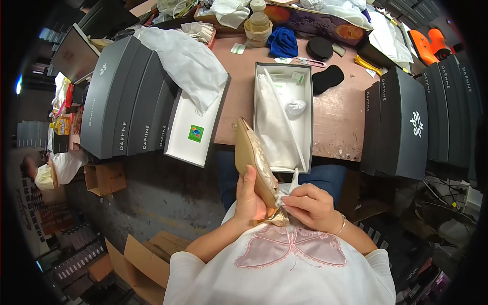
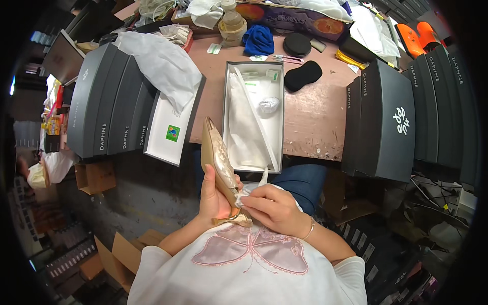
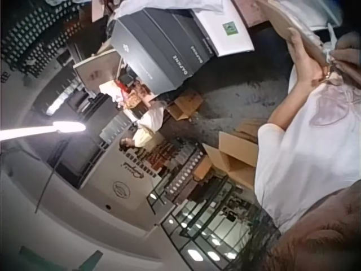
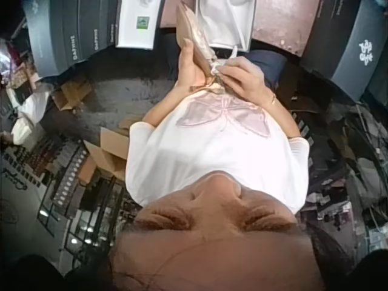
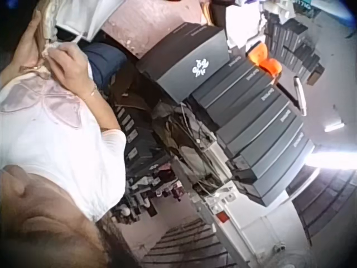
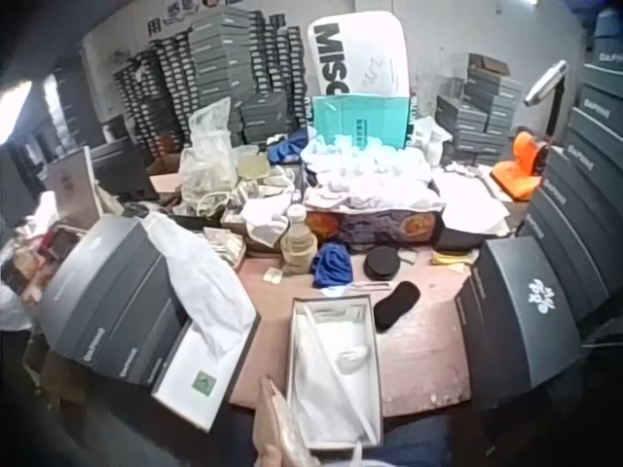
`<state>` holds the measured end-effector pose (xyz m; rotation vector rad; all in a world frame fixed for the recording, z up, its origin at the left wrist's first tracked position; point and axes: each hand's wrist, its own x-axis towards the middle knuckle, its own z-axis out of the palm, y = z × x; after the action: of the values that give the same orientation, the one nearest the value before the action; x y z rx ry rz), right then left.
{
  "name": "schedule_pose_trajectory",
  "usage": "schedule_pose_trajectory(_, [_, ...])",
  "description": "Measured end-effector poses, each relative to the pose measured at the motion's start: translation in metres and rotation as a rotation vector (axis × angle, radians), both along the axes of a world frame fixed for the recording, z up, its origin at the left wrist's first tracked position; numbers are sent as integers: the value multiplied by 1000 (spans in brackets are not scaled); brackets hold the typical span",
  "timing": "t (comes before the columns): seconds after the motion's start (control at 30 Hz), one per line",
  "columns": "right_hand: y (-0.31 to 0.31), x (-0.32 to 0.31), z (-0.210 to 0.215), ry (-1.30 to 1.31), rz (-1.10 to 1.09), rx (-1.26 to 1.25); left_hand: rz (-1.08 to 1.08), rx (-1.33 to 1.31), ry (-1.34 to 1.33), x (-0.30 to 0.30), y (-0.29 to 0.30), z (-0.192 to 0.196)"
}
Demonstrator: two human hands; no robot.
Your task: Inspecting, wiping, and packing a pair of high-heeled shoes into a box.
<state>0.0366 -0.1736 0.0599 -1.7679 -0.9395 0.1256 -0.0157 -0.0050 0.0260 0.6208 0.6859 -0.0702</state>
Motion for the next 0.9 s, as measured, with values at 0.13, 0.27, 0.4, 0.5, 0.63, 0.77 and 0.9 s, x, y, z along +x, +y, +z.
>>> schedule_pose_trajectory(0.13, [14, 2, -5, -77, 10, -21, 31, 37, -74, -3, -3, -1])
schedule_pose_trajectory(0.27, [16, -2, -3, -80, 11, -35, 55, 84, -61, -2, -6, 4])
schedule_pose_trajectory(0.4, [6, -8, -4, 17, 100, -80, 40, 66, -39, -6, -5, 0])
schedule_pose_trajectory(0.5, [2, -9, -3, 16, 108, -69, 37, 67, -39, -7, -7, -2])
schedule_pose_trajectory(0.63, [15, 2, -7, -104, 40, -2, 55, 60, -9, -10, -10, -6])
schedule_pose_trajectory(0.77, [6, -6, -10, 21, 124, -51, -8, -10, 11, -10, -4, 1])
schedule_pose_trajectory(0.9, [16, 1, -9, -62, 89, 6, 51, 21, 16, -8, -11, -1])
